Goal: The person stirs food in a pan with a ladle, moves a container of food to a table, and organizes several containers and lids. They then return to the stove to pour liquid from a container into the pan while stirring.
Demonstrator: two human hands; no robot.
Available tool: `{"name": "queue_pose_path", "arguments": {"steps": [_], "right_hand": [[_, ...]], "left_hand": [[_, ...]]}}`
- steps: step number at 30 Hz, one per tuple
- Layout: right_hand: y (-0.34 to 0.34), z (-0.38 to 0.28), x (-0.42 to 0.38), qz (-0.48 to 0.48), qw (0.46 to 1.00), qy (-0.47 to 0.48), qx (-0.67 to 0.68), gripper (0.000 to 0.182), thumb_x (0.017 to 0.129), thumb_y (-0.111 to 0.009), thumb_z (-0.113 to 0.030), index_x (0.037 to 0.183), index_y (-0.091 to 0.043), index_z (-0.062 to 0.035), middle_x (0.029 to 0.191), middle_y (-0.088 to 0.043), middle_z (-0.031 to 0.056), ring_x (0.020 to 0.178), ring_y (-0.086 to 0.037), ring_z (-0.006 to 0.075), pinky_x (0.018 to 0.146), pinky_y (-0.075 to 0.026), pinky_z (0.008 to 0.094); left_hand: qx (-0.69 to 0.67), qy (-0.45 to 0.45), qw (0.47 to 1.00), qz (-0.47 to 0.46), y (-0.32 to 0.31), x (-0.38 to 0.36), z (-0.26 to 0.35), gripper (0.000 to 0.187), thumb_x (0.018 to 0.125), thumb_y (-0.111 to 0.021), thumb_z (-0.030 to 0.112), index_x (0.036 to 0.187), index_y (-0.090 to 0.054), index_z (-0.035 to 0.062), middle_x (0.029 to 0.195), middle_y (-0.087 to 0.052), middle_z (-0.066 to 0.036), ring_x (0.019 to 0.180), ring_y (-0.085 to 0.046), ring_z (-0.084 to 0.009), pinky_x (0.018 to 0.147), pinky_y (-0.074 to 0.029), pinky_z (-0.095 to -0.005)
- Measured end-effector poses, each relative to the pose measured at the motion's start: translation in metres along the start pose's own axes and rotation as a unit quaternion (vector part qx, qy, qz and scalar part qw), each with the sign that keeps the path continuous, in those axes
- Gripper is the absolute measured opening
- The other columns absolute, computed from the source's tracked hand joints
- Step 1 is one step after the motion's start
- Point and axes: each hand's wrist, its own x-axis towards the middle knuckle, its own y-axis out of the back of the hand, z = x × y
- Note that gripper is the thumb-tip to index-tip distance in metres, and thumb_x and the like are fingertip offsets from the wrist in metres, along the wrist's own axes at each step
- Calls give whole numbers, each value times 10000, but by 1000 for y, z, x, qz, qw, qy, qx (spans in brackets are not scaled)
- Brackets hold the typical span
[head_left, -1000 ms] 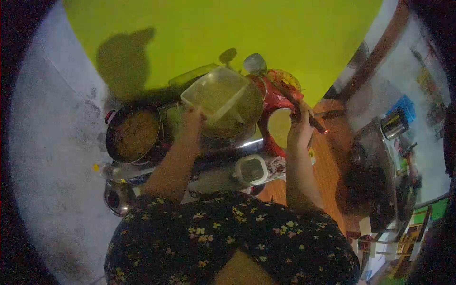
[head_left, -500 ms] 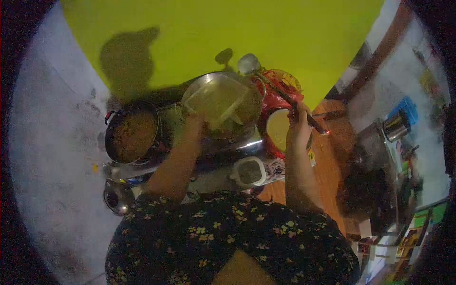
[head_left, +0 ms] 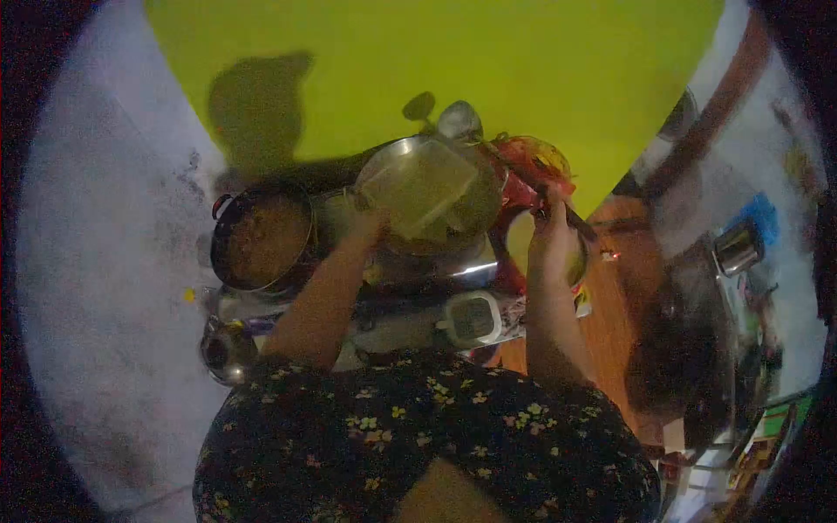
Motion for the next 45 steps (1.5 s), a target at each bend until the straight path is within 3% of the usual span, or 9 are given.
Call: {"name": "queue_pose_path", "arguments": {"steps": [5, 8, 19, 30, 33, 36, 37, 40, 45], "right_hand": [[-19, 12, -10, -73, 997, 7, 10, 162, 888, -568, -139, 994, -631, -33, 947, -587, 35, 853, -506, 116, 770, -396, 242], [-41, 15, -21, -88, 995, -45, 19, 174, 895, -561, -139, 1003, -626, -19, 955, -594, 50, 892, -514, 123, 811, -401, 249], [-144, 72, -101, -317, 932, 69, -163, 182, 882, -615, -137, 1012, -652, -15, 976, -639, 55, 891, -566, 128, 802, -444, 280], [-233, 157, -164, -606, 614, 288, -416, 351, 784, -670, -102, 1121, -576, -80, 936, -616, 187, 862, -590, 385, 748, -485, 434], [-230, 186, -170, -552, 723, 253, -330, 317, 781, -685, -130, 1080, -599, -70, 896, -623, 195, 845, -599, 376, 739, -490, 415], [-228, 207, -175, -449, 799, 191, -350, 231, 779, -704, -130, 981, -637, -40, 838, -639, 172, 779, -622, 328, 706, -494, 395], [-228, 214, -179, -394, 864, 27, -312, 154, 796, -706, -140, 878, -661, -18, 773, -647, 105, 699, -618, 227, 661, -494, 342], [-226, 225, -191, -338, 888, -186, -249, 126, 836, -670, -136, 875, -674, -16, 774, -646, 34, 685, -594, 132, 649, -485, 280], [-245, 221, -218, -326, 898, -156, -251, 53, 850, -652, -66, 882, -676, -32, 843, -662, 40, 738, -598, 101, 665, -492, 244]], "left_hand": [[109, -16, 994, -21, 23, -43, 30, 378, 831, -638, 412, 903, -622, 41, 774, -630, -66, 561, -560, -143, 489, -443, -294], [195, -50, 979, -34, 46, -89, 65, 550, 860, -586, 477, 1178, -565, 29, 915, -641, -119, 731, -607, -206, 640, -500, -340], [299, -167, 910, 234, 212, -172, 54, 444, 871, -600, 344, 1140, -585, -8, 1073, -610, -185, 1012, -588, -321, 892, -441, -416], [477, -188, 770, 380, 345, -218, -1, 452, 876, -596, 266, 1239, -515, 10, 1281, -478, -217, 1221, -417, -396, 993, -371, -472], [524, -193, 722, 408, 370, -222, -14, 530, 870, -600, 267, 1306, -443, 9, 1365, -392, -231, 1219, -416, -413, 1028, -347, -470], [472, -126, 801, 345, 387, -226, -12, 595, 865, -602, 282, 1350, -386, 14, 1403, -348, -229, 1231, -405, -425, 1042, -334, -472], [463, -131, 804, 348, 392, -222, -16, 609, 860, -608, 284, 1353, -378, 9, 1398, -355, -230, 1235, -402, -425, 1047, -328, -472], [450, -153, 809, 346, 404, -210, -31, 647, 850, -621, 290, 1361, -353, -3, 1387, -370, -235, 1253, -391, -418, 1061, -311, -473], [448, -176, 811, 332, 418, -188, -38, 686, 849, -621, 308, 1375, -321, -14, 1396, -352, -249, 1273, -375, -407, 1070, -296, -476]]}}
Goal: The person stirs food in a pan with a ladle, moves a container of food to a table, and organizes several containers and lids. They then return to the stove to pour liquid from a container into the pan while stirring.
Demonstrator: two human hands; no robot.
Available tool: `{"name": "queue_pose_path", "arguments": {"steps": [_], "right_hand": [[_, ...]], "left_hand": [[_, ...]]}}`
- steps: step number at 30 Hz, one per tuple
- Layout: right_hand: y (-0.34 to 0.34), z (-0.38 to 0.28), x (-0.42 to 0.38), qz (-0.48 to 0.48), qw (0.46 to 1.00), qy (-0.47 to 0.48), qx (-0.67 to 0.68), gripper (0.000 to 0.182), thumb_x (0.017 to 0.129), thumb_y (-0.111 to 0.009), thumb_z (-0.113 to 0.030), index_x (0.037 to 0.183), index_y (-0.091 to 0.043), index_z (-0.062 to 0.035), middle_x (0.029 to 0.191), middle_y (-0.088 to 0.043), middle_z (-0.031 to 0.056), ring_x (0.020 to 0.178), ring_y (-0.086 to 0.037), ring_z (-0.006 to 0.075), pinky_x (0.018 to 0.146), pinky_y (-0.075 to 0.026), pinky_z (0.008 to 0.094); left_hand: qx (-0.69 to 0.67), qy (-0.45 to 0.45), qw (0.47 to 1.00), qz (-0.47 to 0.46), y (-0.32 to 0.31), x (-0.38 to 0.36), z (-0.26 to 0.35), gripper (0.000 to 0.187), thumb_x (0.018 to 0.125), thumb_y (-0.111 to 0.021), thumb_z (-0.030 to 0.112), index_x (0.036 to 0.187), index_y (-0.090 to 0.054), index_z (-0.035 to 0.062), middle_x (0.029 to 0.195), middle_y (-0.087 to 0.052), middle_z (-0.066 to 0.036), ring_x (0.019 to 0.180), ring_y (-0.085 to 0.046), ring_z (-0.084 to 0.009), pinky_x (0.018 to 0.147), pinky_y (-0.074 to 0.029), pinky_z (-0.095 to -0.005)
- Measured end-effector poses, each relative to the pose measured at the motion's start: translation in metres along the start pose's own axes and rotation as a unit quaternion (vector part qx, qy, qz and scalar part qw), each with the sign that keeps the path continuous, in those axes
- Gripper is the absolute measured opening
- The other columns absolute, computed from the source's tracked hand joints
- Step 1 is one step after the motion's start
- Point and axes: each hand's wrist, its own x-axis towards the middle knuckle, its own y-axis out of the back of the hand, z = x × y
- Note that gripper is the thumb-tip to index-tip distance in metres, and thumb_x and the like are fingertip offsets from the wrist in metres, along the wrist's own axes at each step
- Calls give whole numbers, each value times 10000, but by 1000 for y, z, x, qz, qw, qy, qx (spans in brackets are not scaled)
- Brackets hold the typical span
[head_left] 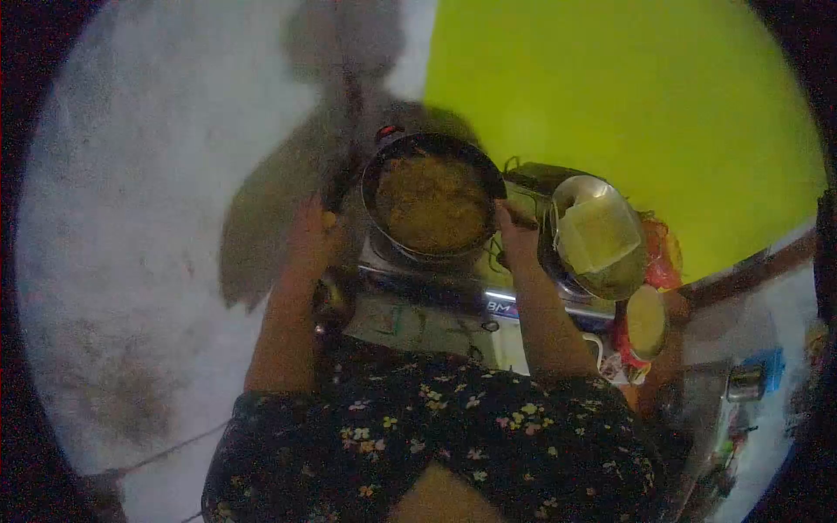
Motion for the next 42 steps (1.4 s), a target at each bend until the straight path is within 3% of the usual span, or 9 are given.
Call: {"name": "queue_pose_path", "arguments": {"steps": [7, 14, 26, 32, 34, 36, 39, 41, 42], "right_hand": [[-5, 10, -7, -34, 948, 308, -66, 136, 834, -656, -21, 967, -674, -39, 894, -675, 70, 796, -620, 123, 708, -501, 262], [6, -37, -32, -110, 884, 425, -160, 231, 811, -633, 61, 1029, -649, -16, 902, -668, 120, 798, -645, 170, 675, -500, 262], [15, -71, -29, -87, 827, 378, -407, 339, 715, -676, -11, 1045, -626, -74, 764, -601, 152, 709, -607, 304, 624, -486, 372], [17, -90, -30, -111, 817, 305, -477, 245, 775, -663, -72, 1017, -631, -65, 772, -588, 121, 728, -581, 255, 642, -479, 333], [8, -109, -37, -64, 959, 43, -271, 236, 800, -659, -103, 1030, -630, -62, 755, -575, 74, 692, -548, 205, 642, -473, 311], [20, -84, -25, -63, 963, 47, -256, 206, 836, -654, -169, 1013, -646, -64, 723, -527, 0, 659, -475, 124, 601, -457, 277], [25, -70, -26, -39, 991, -54, -117, 143, 838, -648, -157, 955, -668, -77, 734, -552, 7, 666, -505, 131, 568, -457, 268], [22, -41, -29, 5, 994, -2, -111, 133, 836, -656, -167, 909, -674, -58, 774, -602, 26, 636, -533, 132, 540, -445, 255], [20, -37, -27, 22, 996, -87, -28, 139, 833, -661, -170, 905, -672, -51, 778, -609, 30, 627, -538, 132, 538, -447, 259]], "left_hand": [[9, 90, 994, -66, -5, 41, 15, 706, 878, -555, 426, 1387, -319, -3, 1409, -317, -272, 1307, -317, -417, 1073, -277, -494], [35, 67, 995, -72, -29, 79, 3, 745, 902, -475, 509, 1392, -297, -22, 1410, -303, -289, 1296, -324, -437, 1068, -267, -511], [96, 87, 980, -152, -30, 95, 7, 788, 906, -376, 591, 1412, -262, -2, 1447, -270, -245, 1334, -278, -399, 1078, -197, -575], [123, 68, 970, -199, -13, 88, 25, 745, 925, -359, 562, 1425, -250, 21, 1463, -262, -211, 1369, -215, -375, 1088, -154, -593], [120, 72, 966, -219, -11, 89, 23, 735, 928, -346, 561, 1427, -252, 30, 1464, -266, -203, 1367, -220, -374, 1085, -143, -606], [88, 106, 970, -199, -34, 97, 4, 729, 931, -327, 566, 1430, -251, 39, 1462, -272, -199, 1360, -236, -375, 1081, -137, -619], [145, 41, 982, -114, -54, 94, -7, 720, 919, -351, 577, 1398, -329, 40, 1292, -467, -284, 1184, -455, -456, 1001, -321, -580], [133, 79, 975, -162, -35, 92, 12, 721, 931, -313, 571, 1412, -298, 35, 1383, -379, -231, 1274, -362, -403, 1050, -234, -590], [126, 98, 969, -187, -30, 92, 19, 721, 936, -294, 568, 1419, -282, 32, 1429, -334, -205, 1320, -316, -377, 1074, -191, -595]]}}
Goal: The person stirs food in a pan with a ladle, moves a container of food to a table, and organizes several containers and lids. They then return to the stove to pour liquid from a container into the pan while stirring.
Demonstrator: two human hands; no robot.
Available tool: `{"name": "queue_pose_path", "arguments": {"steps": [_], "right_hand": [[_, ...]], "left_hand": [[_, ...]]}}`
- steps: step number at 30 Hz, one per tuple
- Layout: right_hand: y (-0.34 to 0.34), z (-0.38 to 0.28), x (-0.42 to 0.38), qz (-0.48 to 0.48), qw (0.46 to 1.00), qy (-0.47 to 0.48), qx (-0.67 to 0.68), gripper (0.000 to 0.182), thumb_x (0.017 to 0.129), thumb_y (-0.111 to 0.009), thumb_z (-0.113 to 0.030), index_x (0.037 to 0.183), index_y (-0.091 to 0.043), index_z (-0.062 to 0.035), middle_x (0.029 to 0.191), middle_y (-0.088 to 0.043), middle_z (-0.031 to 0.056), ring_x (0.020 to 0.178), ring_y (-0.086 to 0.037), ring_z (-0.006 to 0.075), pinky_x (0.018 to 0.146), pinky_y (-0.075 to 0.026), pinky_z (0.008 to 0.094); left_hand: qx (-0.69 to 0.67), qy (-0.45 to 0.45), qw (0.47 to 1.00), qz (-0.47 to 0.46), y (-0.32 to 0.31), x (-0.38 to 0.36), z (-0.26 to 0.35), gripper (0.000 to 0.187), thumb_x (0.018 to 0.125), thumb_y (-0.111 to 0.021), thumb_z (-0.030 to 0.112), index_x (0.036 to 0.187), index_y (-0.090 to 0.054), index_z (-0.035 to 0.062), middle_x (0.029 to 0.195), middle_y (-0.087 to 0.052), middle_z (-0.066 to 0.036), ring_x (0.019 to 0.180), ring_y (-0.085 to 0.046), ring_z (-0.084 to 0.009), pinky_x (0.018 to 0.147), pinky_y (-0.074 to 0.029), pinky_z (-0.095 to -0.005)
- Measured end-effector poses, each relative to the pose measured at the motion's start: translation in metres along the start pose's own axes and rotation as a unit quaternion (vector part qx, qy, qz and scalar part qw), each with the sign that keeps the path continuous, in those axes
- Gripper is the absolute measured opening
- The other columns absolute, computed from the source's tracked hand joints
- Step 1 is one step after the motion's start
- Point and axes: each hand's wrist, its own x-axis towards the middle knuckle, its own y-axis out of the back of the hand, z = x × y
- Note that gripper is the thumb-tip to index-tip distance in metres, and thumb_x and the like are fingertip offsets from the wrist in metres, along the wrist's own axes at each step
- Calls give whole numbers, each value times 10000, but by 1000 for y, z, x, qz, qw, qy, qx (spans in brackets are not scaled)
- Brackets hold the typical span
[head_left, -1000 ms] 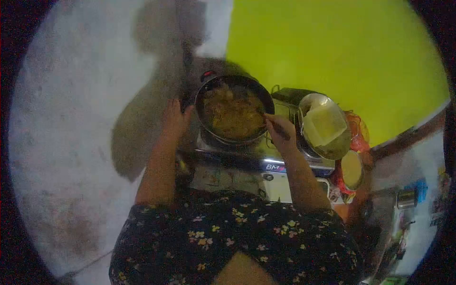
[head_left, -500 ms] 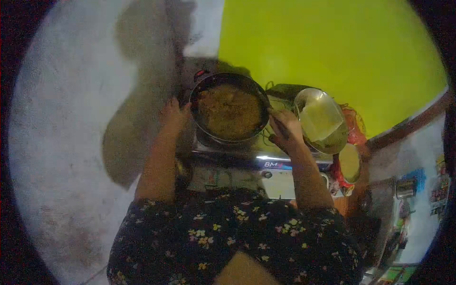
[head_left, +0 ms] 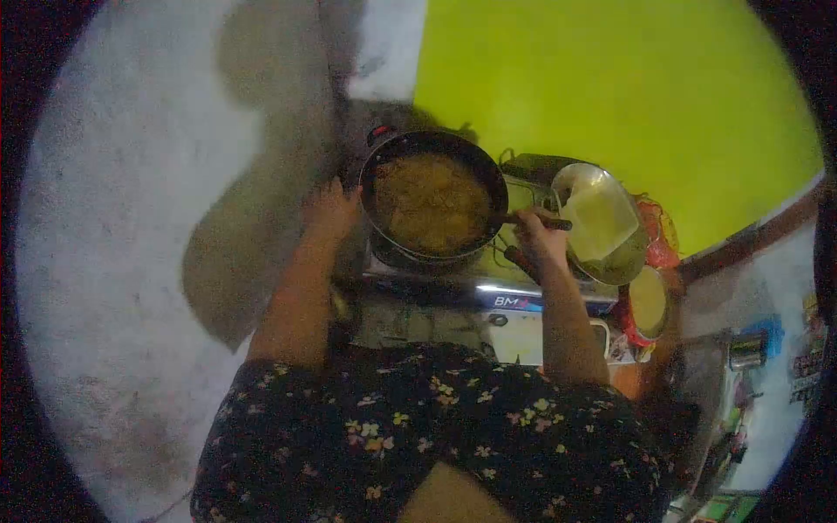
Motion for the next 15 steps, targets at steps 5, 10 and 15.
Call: {"name": "queue_pose_path", "arguments": {"steps": [5, 10, 15], "right_hand": [[-14, 42, 23, -34, 996, 19, 75, 149, 832, -679, -175, 870, -665, -31, 757, -619, 35, 609, -538, 117, 550, -447, 266], [-19, 19, 10, 4, 999, 30, 8, 196, 846, -658, -208, 874, -654, -14, 742, -632, 48, 592, -559, 134, 571, -466, 275], [-12, 10, 6, -53, 997, 58, -16, 169, 859, -652, -159, 937, -661, -9, 790, -647, 64, 650, -589, 120, 582, -474, 275]], "left_hand": [[10, -6, 1000, -21, 1, 7, 0, 669, 954, -289, 524, 1395, -331, 21, 1395, -382, -214, 1292, -349, -390, 1069, -261, -526], [-22, -21, 999, 24, -13, 12, -7, 653, 952, -316, 507, 1358, -380, -1, 1341, -438, -230, 1251, -399, -398, 1052, -307, -489], [-18, -16, 999, 49, -10, 8, -8, 636, 944, -350, 494, 1327, -419, -9, 1286, -478, -261, 1208, -444, -410, 1037, -322, -497]]}}
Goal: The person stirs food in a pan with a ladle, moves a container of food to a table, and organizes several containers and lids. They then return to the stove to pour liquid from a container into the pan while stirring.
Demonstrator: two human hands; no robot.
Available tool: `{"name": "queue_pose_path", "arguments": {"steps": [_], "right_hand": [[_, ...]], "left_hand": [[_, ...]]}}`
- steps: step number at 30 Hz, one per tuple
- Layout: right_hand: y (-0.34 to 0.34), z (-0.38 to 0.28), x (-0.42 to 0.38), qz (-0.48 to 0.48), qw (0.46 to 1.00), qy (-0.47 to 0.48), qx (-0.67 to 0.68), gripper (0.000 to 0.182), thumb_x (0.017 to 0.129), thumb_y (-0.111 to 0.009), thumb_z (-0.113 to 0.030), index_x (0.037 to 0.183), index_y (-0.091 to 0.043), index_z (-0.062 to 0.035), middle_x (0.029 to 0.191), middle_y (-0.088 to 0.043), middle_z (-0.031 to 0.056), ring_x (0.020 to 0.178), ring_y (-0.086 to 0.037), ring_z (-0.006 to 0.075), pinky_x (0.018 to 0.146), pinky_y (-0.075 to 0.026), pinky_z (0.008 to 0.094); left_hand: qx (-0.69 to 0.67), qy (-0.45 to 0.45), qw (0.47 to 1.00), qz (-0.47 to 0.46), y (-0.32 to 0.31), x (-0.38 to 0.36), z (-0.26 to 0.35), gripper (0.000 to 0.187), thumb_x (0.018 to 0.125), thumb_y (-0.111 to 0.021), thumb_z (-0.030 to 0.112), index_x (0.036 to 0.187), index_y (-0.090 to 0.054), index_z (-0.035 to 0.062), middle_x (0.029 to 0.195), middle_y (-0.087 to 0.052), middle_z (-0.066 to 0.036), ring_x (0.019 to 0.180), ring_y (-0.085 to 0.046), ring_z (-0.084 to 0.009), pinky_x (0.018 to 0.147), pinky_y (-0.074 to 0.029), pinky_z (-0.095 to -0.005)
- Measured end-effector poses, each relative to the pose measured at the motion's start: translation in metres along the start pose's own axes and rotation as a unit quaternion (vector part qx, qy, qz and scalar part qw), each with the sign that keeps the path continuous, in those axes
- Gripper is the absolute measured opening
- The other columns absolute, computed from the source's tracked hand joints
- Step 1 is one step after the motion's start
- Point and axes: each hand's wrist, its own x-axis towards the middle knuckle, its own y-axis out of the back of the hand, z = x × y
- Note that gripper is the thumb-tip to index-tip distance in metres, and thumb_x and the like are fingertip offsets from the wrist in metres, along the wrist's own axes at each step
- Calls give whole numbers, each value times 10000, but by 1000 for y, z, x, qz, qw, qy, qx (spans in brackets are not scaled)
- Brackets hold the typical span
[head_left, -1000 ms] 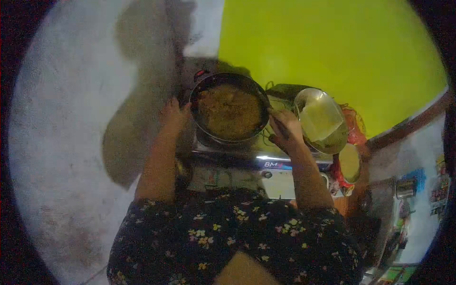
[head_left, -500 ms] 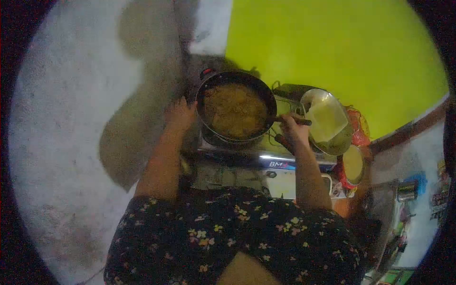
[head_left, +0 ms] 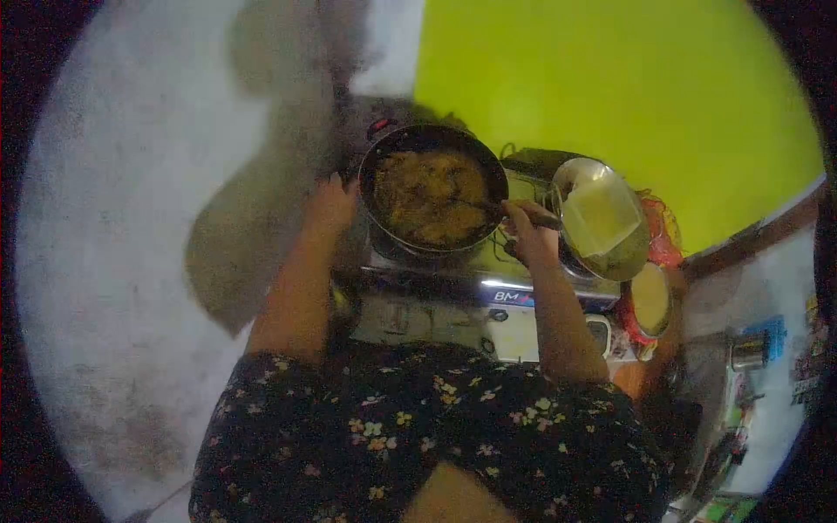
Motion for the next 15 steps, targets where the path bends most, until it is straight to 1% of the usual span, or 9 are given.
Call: {"name": "queue_pose_path", "arguments": {"steps": [1, 2, 4, 6, 7, 10, 12, 13, 15], "right_hand": [[1, 1, 1, -10, 1000, -10, -6, 166, 864, -647, -153, 944, -661, -8, 789, -646, 67, 660, -596, 120, 587, -477, 276], [3, 0, 0, -24, 995, 49, -81, 160, 854, -644, -152, 940, -662, -18, 799, -652, 85, 680, -608, 169, 609, -481, 301], [6, -16, -5, -49, 958, 166, -227, 151, 834, -636, -150, 931, -663, -37, 821, -662, 123, 721, -632, 267, 653, -490, 351], [6, -48, -14, -88, 930, 216, -284, 174, 825, -620, -153, 961, -660, -51, 884, -649, 162, 805, -627, 328, 705, -492, 386], [5, -67, -20, -107, 913, 240, -311, 188, 821, -613, -155, 975, -658, -58, 915, -643, 181, 847, -624, 359, 731, -493, 404], [3, -116, -33, -140, 862, 187, -450, 221, 817, -615, -167, 1003, -656, -55, 938, -638, 185, 901, -610, 374, 783, -489, 415], [16, -96, -10, -153, 834, 264, -460, 206, 839, -608, -140, 1014, -649, -39, 938, -622, 170, 876, -612, 328, 777, -485, 390], [21, -89, 1, -160, 818, 301, -464, 198, 850, -605, -127, 1019, -646, -32, 938, -614, 162, 863, -613, 305, 773, -484, 377], [28, -84, 15, -174, 833, 288, -439, 206, 847, -620, -168, 997, -649, -30, 932, -620, 153, 864, -611, 283, 776, -481, 378]], "left_hand": [[-2, -4, 1000, -3, 0, 0, 0, 635, 943, -354, 493, 1330, -416, -7, 1287, -474, -266, 1207, -443, -413, 1037, -318, -504], [-4, -7, 1000, -5, 1, -1, 0, 634, 943, -357, 491, 1333, -413, -6, 1287, -471, -271, 1207, -442, -417, 1037, -314, -511], [-8, -1, 1000, -18, 6, -3, 3, 628, 942, -364, 486, 1331, -414, -5, 1285, -470, -277, 1204, -445, -418, 1031, -317, -520], [-13, 14, 999, -38, 13, -6, 7, 618, 942, -373, 479, 1322, -423, -6, 1278, -475, -279, 1198, -452, -414, 1018, -331, -523], [-15, 14, 999, -31, 11, -5, 6, 613, 941, -376, 477, 1317, -427, -4, 1274, -479, -275, 1195, -457, -410, 1012, -340, -519], [-20, 23, 999, -21, 7, -4, 5, 597, 940, -385, 471, 1303, -441, 0, 1271, -487, -263, 1188, -465, -400, 1003, -359, -504], [-21, 45, 998, -34, 13, -6, 9, 585, 941, -387, 464, 1296, -448, 2, 1278, -486, -253, 1188, -465, -395, 1008, -361, -489], [-17, 36, 999, -31, 15, -8, 9, 580, 941, -389, 459, 1295, -448, 3, 1284, -484, -246, 1190, -463, -393, 1009, -358, -493], [-10, 19, 999, -27, 18, -12, 10, 569, 942, -394, 449, 1292, -448, 4, 1294, -480, -233, 1196, -458, -391, 1010, -354, -501]]}}
